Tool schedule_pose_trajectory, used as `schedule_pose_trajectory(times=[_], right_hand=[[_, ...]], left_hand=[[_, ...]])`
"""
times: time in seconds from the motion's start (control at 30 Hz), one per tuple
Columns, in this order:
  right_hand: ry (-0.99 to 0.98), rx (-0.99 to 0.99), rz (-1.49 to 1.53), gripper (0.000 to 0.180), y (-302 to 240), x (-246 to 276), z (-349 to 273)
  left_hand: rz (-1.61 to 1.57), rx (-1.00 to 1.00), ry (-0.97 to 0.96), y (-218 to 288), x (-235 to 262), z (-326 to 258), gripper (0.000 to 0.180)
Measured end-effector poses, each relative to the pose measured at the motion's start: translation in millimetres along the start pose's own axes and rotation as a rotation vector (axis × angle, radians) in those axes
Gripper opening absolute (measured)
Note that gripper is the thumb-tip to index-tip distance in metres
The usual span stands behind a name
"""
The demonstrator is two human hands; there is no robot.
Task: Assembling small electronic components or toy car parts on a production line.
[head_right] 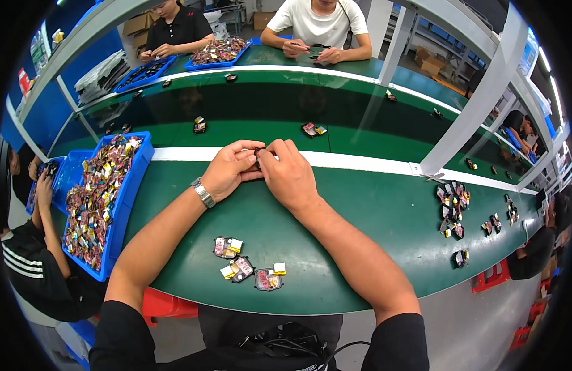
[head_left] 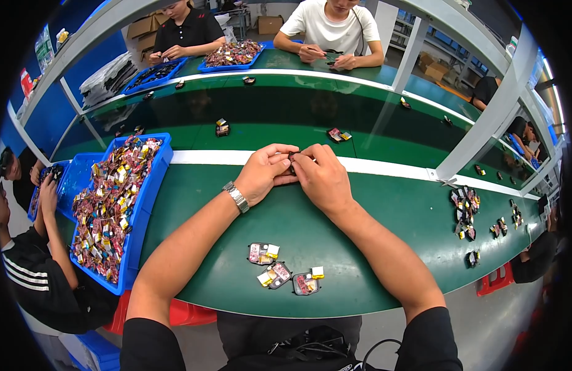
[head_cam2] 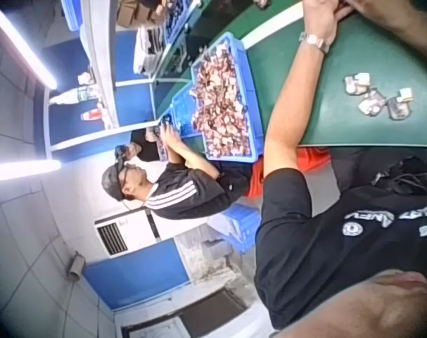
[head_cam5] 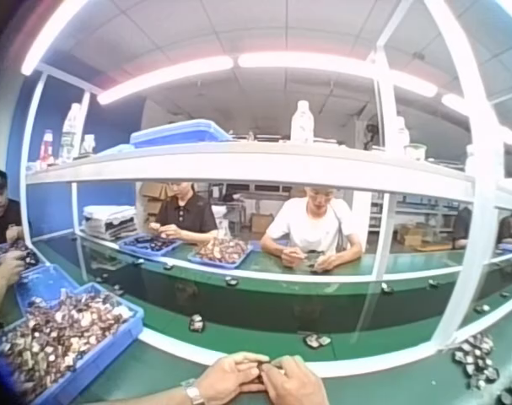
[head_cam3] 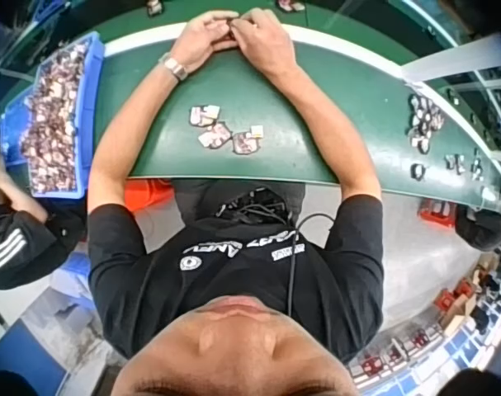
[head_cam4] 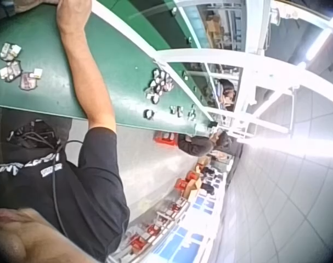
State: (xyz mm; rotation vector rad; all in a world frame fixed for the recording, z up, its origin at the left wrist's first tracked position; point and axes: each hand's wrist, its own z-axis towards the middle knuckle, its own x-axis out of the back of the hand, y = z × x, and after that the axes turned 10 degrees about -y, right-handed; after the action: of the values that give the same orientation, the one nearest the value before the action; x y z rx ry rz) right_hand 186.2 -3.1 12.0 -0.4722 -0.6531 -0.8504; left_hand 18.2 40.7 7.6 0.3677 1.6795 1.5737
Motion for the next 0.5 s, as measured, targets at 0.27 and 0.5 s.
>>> schedule_pose_trajectory(times=[0.27,0.5], right_hand=[[0.002,-0.085,0.127,0.026,-1.7,0.2,-3.5],[0.083,-0.115,0.182,0.022,32.2,-2.1,8.3]], left_hand=[[0.03,-0.016,0.044,-0.4,-1.0,-0.9,0.032],[-0.036,-0.051,0.06,0.4,-7.3,-2.1,0.054]])
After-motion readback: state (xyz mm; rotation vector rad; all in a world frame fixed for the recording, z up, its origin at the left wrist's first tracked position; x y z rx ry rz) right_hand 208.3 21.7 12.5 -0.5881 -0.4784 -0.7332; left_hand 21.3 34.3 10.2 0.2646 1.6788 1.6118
